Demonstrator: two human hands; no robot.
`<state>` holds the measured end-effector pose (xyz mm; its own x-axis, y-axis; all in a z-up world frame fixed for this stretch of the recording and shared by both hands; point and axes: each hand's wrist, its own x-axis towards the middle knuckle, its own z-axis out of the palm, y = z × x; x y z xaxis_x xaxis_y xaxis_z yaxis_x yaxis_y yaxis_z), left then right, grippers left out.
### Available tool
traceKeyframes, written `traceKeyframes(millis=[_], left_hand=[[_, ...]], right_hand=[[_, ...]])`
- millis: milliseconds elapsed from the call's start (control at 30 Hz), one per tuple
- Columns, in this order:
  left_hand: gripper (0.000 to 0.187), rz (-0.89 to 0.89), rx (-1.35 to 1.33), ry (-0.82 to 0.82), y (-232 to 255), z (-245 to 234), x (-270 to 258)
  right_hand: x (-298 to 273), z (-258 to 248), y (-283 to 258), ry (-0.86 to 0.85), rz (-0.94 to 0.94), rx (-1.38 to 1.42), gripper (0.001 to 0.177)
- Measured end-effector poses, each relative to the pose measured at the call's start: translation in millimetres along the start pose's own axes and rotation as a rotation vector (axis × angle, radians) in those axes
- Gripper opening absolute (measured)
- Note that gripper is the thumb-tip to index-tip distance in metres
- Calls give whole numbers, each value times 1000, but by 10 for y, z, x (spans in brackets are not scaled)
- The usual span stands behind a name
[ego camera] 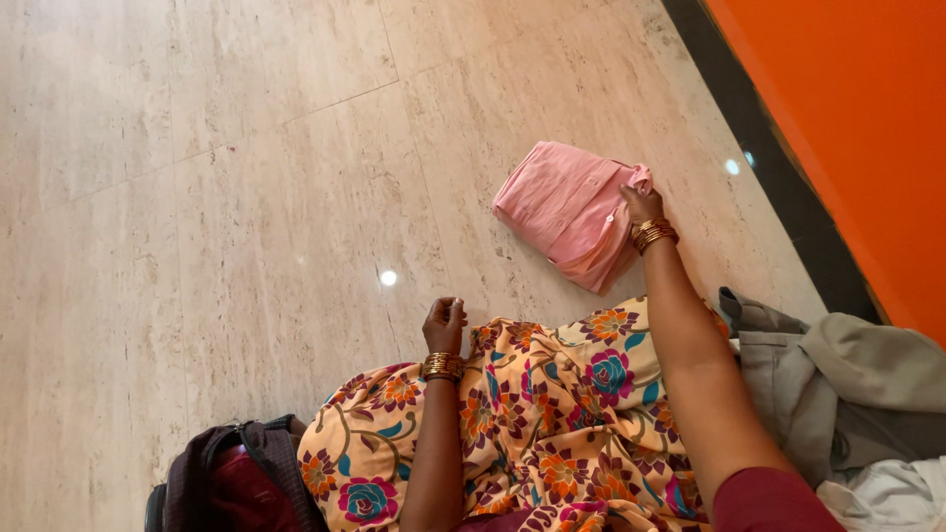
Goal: The person folds a pink shirt and a pair of grey trousers on the floor. They smooth the fabric, fold the sleeves and legs, and then place the folded items into a suitcase.
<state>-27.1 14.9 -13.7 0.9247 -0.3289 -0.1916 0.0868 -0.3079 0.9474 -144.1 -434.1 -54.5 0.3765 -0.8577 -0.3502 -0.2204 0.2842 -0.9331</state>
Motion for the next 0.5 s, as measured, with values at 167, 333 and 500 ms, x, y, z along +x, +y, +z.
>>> traceKeyframes(millis=[167,333,500], left_hand=[[23,2,87,-2,21,23,0],[25,4,196,-18,83,88,-22],[27,49,286,-17,96,62,-97]], right_hand=[[-290,148,-98,366,-522,-626,73],[-775,520,-387,200,-850,-1043,74],[-905,767,-333,-317,-406,-1293,73]])
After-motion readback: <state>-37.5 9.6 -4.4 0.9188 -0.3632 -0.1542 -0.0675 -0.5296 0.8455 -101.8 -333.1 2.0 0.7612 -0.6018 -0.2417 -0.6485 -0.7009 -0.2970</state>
